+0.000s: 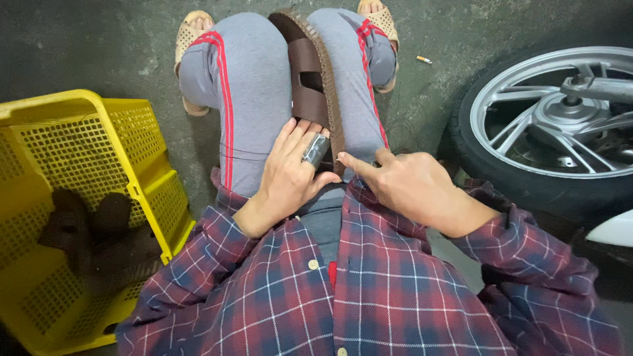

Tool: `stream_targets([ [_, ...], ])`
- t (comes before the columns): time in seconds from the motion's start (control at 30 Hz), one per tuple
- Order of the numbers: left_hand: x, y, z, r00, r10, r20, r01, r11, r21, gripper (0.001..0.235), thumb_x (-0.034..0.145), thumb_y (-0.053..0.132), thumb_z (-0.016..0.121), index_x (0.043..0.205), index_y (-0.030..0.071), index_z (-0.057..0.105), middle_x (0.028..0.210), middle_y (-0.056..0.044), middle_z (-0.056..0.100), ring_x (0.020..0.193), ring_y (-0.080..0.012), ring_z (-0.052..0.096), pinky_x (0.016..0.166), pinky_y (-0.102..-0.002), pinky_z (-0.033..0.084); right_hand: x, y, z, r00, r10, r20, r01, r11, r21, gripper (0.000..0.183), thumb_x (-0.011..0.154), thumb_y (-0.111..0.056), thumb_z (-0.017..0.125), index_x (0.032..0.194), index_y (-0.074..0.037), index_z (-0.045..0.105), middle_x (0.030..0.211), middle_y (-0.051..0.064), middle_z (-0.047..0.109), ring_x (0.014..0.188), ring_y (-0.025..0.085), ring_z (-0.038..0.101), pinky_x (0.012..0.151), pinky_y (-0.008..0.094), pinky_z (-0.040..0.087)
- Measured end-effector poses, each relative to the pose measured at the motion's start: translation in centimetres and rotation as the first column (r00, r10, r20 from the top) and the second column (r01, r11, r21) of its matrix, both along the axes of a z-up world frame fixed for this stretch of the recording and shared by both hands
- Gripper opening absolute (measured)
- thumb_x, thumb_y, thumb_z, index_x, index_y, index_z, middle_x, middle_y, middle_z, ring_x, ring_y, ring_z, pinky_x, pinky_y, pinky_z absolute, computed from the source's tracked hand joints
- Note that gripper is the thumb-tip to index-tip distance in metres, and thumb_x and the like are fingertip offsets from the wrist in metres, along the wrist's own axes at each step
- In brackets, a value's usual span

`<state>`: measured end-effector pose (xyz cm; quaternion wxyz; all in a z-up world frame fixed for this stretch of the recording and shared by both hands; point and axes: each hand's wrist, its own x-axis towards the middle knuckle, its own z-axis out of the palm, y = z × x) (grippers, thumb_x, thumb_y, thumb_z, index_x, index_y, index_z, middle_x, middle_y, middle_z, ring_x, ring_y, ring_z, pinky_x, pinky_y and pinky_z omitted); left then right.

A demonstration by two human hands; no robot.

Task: The person sits on the ground and sews a brown leather sandal using a needle and thread. They repeatedly push the needle through the sandal's sole and pull the thread to stitch it. A yellow basket with other sandals and a motorcycle wheel are visible nearby.

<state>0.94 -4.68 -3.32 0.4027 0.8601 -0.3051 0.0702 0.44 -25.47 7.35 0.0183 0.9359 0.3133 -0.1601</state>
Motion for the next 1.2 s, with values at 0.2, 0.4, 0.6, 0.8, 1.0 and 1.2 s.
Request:
stream_targets([
  [0.2,0.0,-0.3,0.1,0.999,0.028,0.023,-0.027,0.999,-0.028,0.067,0.084,0.048,0.065,0.121,-0.007,0.058,0.115,-0.024,0.061,0.117,-0.0398,0.055,0.11,-0.052,0.035,1.0,-0.6,-1.0,0.994,0.037,-0.105,-0.019,0.986,0.164,0.042,0.084,-0.021,0.051,0.125,-0.03,0.059,0.075,0.002,0.055,0.049,0.022,0.063,0.043,0.033,0.05],
  [0.4,0.1,0.2,0.3,0.997,0.053,0.059,-0.052,0.998,-0.03,0.067,0.083,0.049,0.065,0.119,-0.007,0.06,0.116,-0.023,0.062,0.117,-0.0394,0.056,0.108,-0.051,0.037,0.7,-0.3,-3.3,0.996,0.053,0.071,-0.072,0.947,0.313,0.027,0.093,-0.027,0.05,0.116,-0.03,0.064,0.079,-0.002,0.053,0.054,0.017,0.06,0.049,0.028,0.048],
  [0.6,-0.7,3.5,3.4,0.994,-0.074,-0.077,0.079,0.995,0.061,0.028,0.087,0.024,0.069,0.077,-0.002,0.066,0.09,-0.013,0.062,0.086,-0.0318,0.058,0.074,-0.042,0.046,0.2,0.2,-2.1,0.996,0.054,0.07,-0.076,0.922,0.379,0.024,0.094,-0.023,0.049,0.111,-0.026,0.066,0.075,-0.001,0.052,0.051,0.019,0.057,0.047,0.03,0.047],
  [0.8,-0.3,4.4,6.3,0.781,-0.302,-0.546,0.161,0.943,-0.292,0.014,0.084,0.008,0.067,0.083,-0.005,0.064,0.088,-0.02,0.064,0.085,-0.0416,0.061,0.074,-0.045,0.049,-0.6,0.5,-2.0,0.993,0.048,0.104,-0.087,0.907,0.412,0.022,0.094,-0.02,0.05,0.111,-0.022,0.065,0.076,0.0,0.051,0.052,0.018,0.057,0.047,0.029,0.047],
  [1.0,-0.6,3.2,5.1,0.72,-0.417,-0.555,-0.031,0.779,-0.626,0.004,0.087,0.002,0.066,0.09,0.002,0.068,0.086,-0.013,0.067,0.078,-0.0289,0.066,0.074,-0.038,0.053,-2.0,0.1,-2.8,0.989,0.047,0.141,-0.102,0.906,0.41,0.023,0.094,-0.019,0.05,0.11,-0.019,0.066,0.079,0.002,0.054,0.052,0.017,0.057,0.048,0.029,0.047],
  [1.2,-1.6,2.5,2.3,0.885,-0.03,-0.464,-0.015,0.996,-0.093,0.004,0.081,0.008,0.068,0.081,0.006,0.066,0.067,-0.011,0.059,0.067,-0.0348,0.063,0.059,-0.043,0.05,-1.8,0.0,-2.8,0.983,0.065,0.173,-0.128,0.913,0.387,0.031,0.094,-0.017,0.046,0.12,-0.019,0.063,0.079,0.003,0.051,0.051,0.017,0.055,0.048,0.028,0.047],
])
